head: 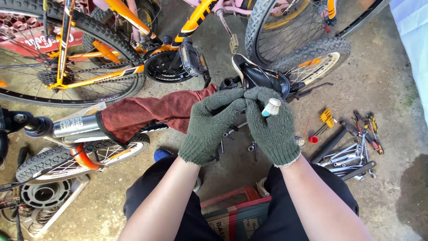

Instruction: The person cleans the underside of a bicycle seat using a toothbrush and then uses a screwdriver to adjust the seat rails. The person is wearing gloves and is positioned in a workshop environment.

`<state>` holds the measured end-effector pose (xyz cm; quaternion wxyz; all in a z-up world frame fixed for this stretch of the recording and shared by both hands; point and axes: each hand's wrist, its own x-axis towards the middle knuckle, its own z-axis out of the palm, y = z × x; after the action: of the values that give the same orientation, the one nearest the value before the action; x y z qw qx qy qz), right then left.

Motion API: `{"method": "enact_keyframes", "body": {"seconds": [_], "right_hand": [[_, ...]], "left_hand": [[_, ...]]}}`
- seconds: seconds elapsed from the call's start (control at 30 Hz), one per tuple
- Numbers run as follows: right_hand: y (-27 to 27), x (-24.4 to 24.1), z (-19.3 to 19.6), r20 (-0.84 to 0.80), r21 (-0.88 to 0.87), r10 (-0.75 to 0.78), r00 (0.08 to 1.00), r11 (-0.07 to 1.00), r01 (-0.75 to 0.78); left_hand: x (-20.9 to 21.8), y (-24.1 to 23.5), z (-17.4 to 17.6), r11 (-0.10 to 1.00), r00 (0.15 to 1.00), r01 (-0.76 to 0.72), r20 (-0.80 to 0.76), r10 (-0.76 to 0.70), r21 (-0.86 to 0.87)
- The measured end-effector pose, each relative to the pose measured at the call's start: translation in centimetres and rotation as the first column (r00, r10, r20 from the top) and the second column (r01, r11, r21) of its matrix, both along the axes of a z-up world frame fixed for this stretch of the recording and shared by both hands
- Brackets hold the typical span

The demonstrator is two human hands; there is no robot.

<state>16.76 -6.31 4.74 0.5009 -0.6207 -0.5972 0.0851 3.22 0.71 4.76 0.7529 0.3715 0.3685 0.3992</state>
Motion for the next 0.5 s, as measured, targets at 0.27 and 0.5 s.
{"method": "enact_keyframes", "body": {"seconds": [0.27,0.5], "right_hand": [[-0.2,0.0,-0.1,-0.012,0.007,0.036,0.999,0.999,-0.036],[-0.3,0.1,-0.1,0.015,-0.002,0.035,0.999,0.999,-0.035]], "left_hand": [[-0.3,0.8,-1.3,0.999,1.000,0.016,-0.010,-0.016,-0.029],[-0.1,0.3,-1.4,0.999,0.999,-0.007,-0.035,0.005,-0.043]]}}
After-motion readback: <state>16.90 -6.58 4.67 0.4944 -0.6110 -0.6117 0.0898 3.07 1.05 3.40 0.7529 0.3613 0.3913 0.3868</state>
